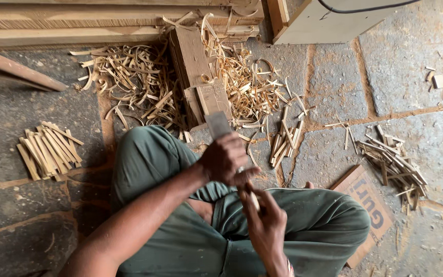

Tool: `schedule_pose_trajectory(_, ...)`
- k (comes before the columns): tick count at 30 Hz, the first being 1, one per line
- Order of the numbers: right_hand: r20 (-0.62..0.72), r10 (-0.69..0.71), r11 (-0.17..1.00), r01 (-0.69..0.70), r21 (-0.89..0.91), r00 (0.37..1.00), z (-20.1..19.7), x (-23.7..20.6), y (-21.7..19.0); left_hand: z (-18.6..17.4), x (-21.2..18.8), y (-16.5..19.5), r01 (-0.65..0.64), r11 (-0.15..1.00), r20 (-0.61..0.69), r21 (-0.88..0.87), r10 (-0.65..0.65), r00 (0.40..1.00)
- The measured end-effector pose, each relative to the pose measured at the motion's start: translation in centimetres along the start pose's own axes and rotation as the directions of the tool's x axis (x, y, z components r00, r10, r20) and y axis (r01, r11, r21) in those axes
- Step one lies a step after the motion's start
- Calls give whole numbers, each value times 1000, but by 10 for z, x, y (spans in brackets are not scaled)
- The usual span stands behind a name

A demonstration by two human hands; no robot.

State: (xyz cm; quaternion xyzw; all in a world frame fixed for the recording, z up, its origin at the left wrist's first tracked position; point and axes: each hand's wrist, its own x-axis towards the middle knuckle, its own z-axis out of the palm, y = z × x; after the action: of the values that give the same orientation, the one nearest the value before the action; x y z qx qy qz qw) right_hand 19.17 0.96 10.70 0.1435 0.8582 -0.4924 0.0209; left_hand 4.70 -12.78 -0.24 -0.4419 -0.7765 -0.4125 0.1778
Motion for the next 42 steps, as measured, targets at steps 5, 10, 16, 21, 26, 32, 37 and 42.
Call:
schedule_pose_trajectory(5, 5, 14, 998, -13, -64, 1000, -8, -13, -4, 4, -1, 16, -18, 1000, -51, 4, 18, 999)
schedule_pose_trajectory(10, -100, -145, 981, 130, -144, 984, -3, -2, -5, 2, 3, 15, 58, 998, -58, -37, -60, 996)
schedule_pose_trajectory(16, -93, -162, 971, 142, -192, 982, -5, 1, -5, 1, 2, 17, 73, 996, -82, -57, -78, 994)
schedule_pose_trajectory(21, -99, -188, 965, 165, -205, 977, 0, -2, -5, -6, 2, 19, 68, 994, -101, -84, -76, 992)
schedule_pose_trajectory(26, -91, -174, 969, 154, -194, 981, 2, -6, -6, -10, 3, 21, 67, 994, -86, -88, -75, 993)
schedule_pose_trajectory(32, 4, -65, 984, 65, -168, 998, -3, -8, -12, -12, 4, 24, 61, 992, -90, -110, -71, 993)
schedule_pose_trajectory(37, 1, -91, 978, 90, -189, 996, -3, -7, -15, -13, 4, 25, 64, 990, -99, -124, -76, 992)
schedule_pose_trajectory(42, -17, -103, 978, 98, -186, 995, 1, -5, -16, -16, 5, 23, 48, 991, -128, -129, -65, 990)
